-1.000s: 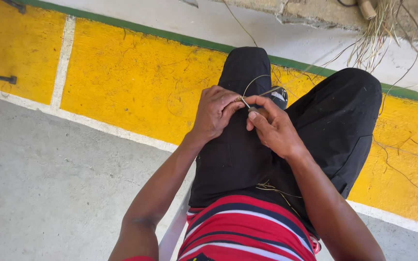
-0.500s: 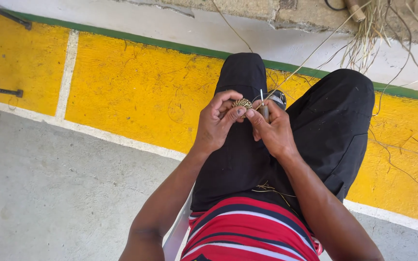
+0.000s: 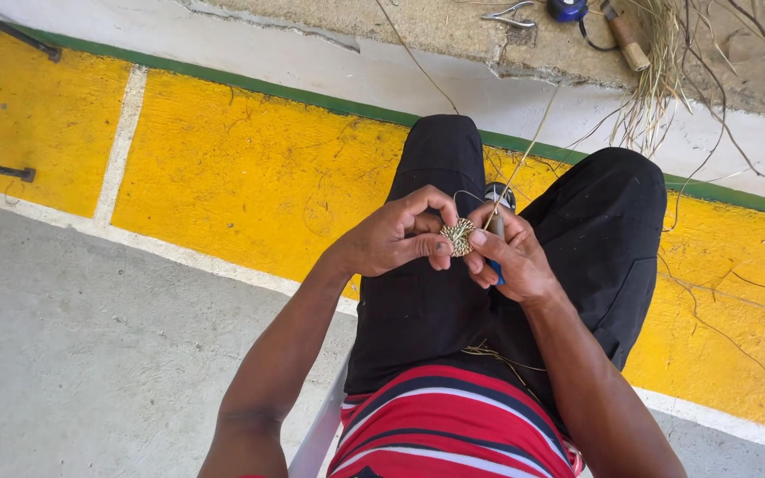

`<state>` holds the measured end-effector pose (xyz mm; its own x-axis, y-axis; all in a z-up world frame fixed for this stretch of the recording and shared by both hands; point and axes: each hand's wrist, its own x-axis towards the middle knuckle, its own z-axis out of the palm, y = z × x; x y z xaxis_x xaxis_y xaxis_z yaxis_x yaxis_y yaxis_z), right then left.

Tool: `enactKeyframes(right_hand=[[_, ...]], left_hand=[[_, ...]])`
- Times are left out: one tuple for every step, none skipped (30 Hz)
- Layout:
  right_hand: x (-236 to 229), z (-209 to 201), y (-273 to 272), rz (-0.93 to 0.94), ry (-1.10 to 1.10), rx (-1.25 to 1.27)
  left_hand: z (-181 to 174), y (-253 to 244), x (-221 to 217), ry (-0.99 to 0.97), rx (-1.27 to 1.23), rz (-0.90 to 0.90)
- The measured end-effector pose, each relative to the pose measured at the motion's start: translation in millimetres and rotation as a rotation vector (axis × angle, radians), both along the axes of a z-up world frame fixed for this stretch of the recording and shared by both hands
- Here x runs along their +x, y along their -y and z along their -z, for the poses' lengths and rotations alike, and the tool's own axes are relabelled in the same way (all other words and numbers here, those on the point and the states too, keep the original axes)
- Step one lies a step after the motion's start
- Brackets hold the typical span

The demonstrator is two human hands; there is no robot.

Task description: The person is weaving a small, circular object using thin plant-based fibers.

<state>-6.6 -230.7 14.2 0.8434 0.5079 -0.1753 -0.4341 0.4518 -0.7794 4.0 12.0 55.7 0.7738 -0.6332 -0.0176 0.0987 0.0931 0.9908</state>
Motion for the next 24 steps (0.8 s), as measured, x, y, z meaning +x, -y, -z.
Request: enactKeyframes(right_hand=[[0, 2, 1, -0.021, 0.009, 0.026], [0, 4, 2, -0.042, 0.017, 0.052], [-1, 3, 2, -0.042, 0.015, 0.052], [-2, 3, 3, -0.043, 0.002, 0.065], [-1, 2, 3, -0.042, -0.006, 0.080], [0, 3, 2, -0.040, -0.003, 0.081], [-2, 5, 3, -0.051, 0.003, 0.071], [-4, 7, 4, -0.063, 0.008, 0.062], [-4, 8, 3, -0.063, 0.007, 0.062], [-5, 9, 3, -0.066, -0.019, 0.090], [-5, 10, 2, -0.070, -0.043, 0.119], [-4, 11, 2, -0.070, -0.042, 0.120], [-4, 12, 4, -0.070, -0.040, 0.107], [-5, 12, 5, -0.069, -0.039, 0.093], [-4, 12, 5, -0.068, -0.040, 0.094], [-3, 13, 6, -0.072, -0.029, 0.083], [-2, 13, 6, -0.077, -0.016, 0.072], [-1, 12, 6, -0.078, -0.016, 0.073], [0, 10, 6, -0.068, 0.005, 0.058], [1, 9, 6, -0.059, 0.025, 0.044], [4, 7, 5, -0.062, 0.029, 0.045], [7, 6, 4, -0.038, 0.044, 0.009], [9, 4, 3, -0.010, 0.059, -0.028], [11, 4, 2, -0.007, 0.062, -0.029]], left_hand=[[-2, 0, 0, -0.033, -0.023, 0.016], [-4, 0, 0, -0.066, -0.047, 0.033], [-2, 0, -1, -0.068, -0.047, 0.032], [-1, 1, -1, -0.087, -0.058, 0.038], [0, 1, 0, -0.100, -0.067, 0.047], [-1, 0, 2, -0.097, -0.066, 0.049], [-1, 0, 1, -0.073, -0.055, 0.061], [0, 0, -1, -0.050, -0.045, 0.074], [2, 1, -1, -0.052, -0.045, 0.074], [4, 2, -2, -0.042, -0.054, 0.079], [6, 2, -2, -0.031, -0.063, 0.083], [6, 3, -4, -0.031, -0.062, 0.082], [7, 4, -6, -0.008, -0.032, 0.072], [7, 6, -7, 0.014, -0.002, 0.062], [9, 6, -10, 0.013, -0.002, 0.063], [10, 7, -13, 0.010, 0.009, 0.027], [12, 8, -15, 0.008, 0.021, -0.012], [18, 9, -17, 0.008, 0.021, -0.012], [24, 11, -19, -0.017, -0.050, -0.104], [30, 13, -22, -0.041, -0.121, -0.195], [29, 14, -23, -0.037, -0.121, -0.198], [28, 15, -24, -0.062, -0.109, -0.289], [27, 16, -25, -0.088, -0.098, -0.374], [22, 19, -26, -0.085, -0.099, -0.372]])
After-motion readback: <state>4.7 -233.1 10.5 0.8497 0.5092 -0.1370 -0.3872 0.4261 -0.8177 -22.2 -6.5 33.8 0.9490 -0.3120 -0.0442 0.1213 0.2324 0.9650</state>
